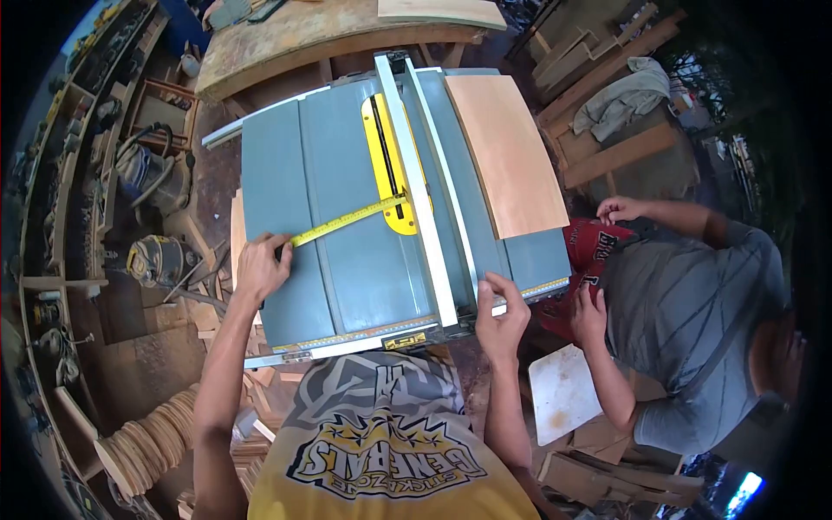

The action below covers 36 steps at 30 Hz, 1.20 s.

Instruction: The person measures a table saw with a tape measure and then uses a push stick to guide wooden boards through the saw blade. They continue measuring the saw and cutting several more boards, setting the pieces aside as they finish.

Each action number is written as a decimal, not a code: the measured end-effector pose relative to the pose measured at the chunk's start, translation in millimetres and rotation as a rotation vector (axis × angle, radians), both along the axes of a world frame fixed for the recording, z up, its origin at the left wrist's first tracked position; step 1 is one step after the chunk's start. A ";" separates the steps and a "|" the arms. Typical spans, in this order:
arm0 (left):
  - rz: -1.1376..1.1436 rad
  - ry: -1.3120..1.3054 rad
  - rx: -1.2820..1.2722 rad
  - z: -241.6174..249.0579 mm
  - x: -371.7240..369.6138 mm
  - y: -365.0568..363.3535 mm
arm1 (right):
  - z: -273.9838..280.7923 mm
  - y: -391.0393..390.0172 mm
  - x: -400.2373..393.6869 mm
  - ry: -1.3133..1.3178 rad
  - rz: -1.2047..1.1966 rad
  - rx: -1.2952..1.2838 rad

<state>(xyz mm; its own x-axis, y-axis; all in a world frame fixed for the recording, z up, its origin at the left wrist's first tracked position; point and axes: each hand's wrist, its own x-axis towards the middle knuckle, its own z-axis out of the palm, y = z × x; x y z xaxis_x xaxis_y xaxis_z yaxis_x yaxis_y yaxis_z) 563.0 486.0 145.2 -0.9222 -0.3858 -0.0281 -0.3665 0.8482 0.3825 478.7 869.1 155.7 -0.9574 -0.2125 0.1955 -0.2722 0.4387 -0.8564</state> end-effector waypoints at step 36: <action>-0.170 -0.434 0.459 -21.6 -56.4 -75.5 | -54.7 -6.7 20.7 0.342 0.078 0.230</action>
